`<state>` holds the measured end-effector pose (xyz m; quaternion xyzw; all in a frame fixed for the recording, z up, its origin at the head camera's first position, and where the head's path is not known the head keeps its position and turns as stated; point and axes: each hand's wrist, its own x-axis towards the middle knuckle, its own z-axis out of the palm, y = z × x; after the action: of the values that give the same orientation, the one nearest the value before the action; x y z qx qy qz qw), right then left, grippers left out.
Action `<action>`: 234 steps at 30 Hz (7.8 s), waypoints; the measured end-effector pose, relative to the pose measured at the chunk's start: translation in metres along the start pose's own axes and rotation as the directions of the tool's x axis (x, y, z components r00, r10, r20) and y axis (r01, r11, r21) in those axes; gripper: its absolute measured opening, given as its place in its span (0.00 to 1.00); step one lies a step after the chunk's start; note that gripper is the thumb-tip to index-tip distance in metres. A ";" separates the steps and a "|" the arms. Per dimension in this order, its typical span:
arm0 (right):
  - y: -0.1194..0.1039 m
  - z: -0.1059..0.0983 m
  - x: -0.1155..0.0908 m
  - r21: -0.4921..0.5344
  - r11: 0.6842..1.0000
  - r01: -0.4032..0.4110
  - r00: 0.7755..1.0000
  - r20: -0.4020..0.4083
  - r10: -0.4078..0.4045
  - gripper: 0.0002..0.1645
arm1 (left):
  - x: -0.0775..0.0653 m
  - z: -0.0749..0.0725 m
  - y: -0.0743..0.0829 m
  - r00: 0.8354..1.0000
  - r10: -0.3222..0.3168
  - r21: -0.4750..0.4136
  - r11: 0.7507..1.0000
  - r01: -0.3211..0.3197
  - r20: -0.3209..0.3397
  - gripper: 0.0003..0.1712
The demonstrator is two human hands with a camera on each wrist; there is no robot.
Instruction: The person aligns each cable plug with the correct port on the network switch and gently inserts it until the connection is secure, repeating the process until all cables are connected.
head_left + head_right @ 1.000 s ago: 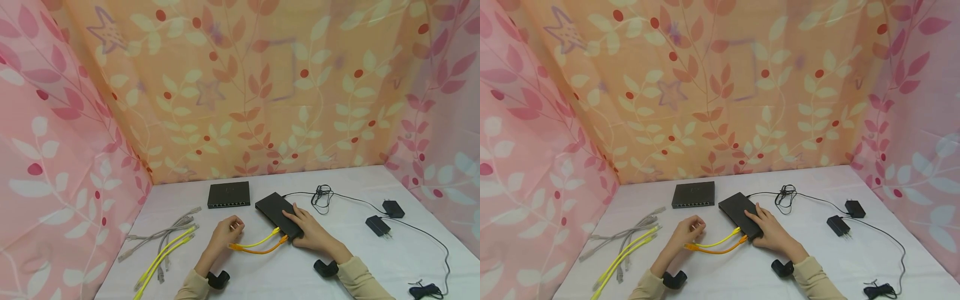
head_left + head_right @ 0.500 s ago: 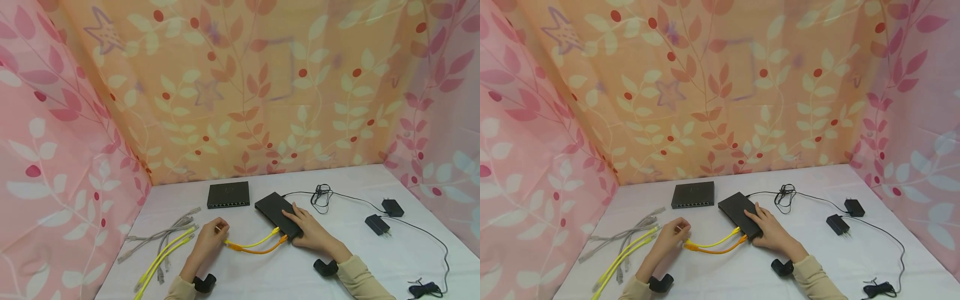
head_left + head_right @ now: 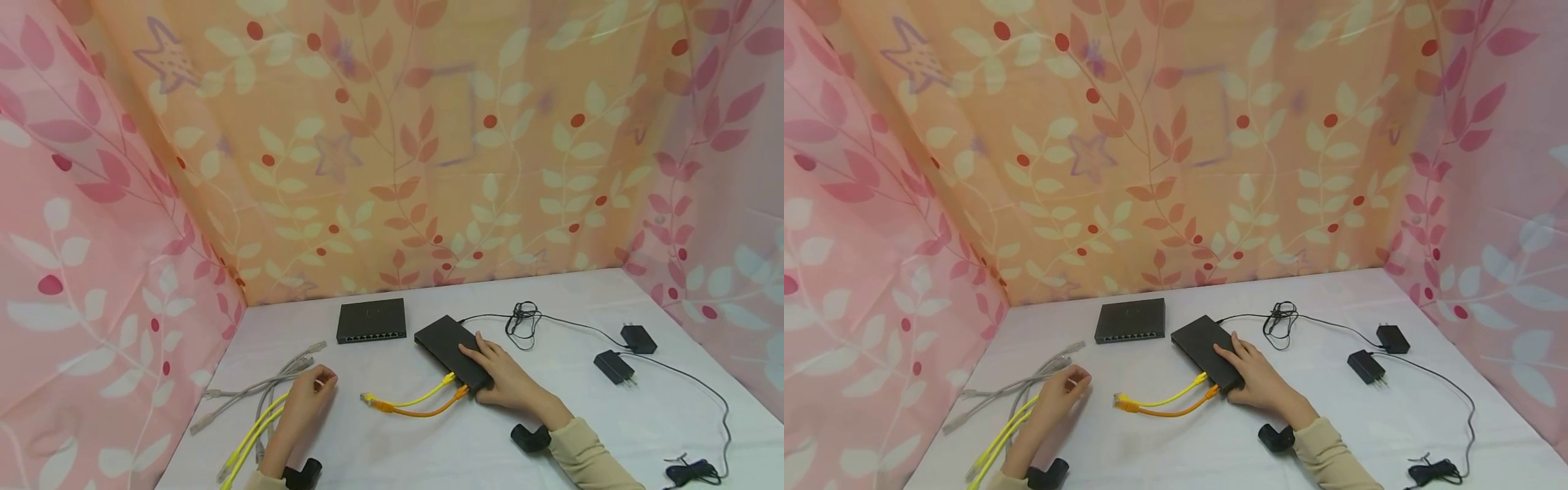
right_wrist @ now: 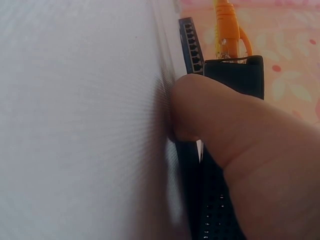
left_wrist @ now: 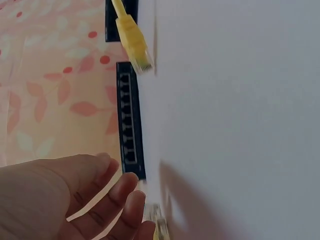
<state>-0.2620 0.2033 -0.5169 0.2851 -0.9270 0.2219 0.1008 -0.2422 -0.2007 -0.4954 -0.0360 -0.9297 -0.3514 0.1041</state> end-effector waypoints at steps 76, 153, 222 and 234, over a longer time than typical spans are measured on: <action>-0.001 -0.002 0.001 0.008 1.000 -0.001 1.000 -0.001 0.001 0.54 | 0.008 0.023 0.040 0.984 0.002 0.047 0.999 -0.011 0.179 0.07; -0.001 -0.002 0.000 -0.009 1.000 -0.004 1.000 -0.006 0.004 0.55 | 0.021 0.110 0.122 0.951 0.116 -0.179 0.982 -0.066 0.287 0.11; -0.002 0.000 0.002 0.047 0.998 -0.036 0.999 0.032 0.035 0.55 | 0.037 0.111 0.109 0.861 0.126 -0.368 0.927 0.075 0.492 0.16; -0.002 -0.003 0.004 0.037 0.999 -0.023 1.000 0.022 0.022 0.54 | 0.035 0.092 0.089 0.890 0.117 -0.278 0.961 0.012 0.442 0.15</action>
<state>-0.2636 0.2012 -0.5123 0.2787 -0.9269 0.2373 0.0830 -0.2792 -0.0734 -0.4977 -0.1563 -0.8695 -0.4549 -0.1123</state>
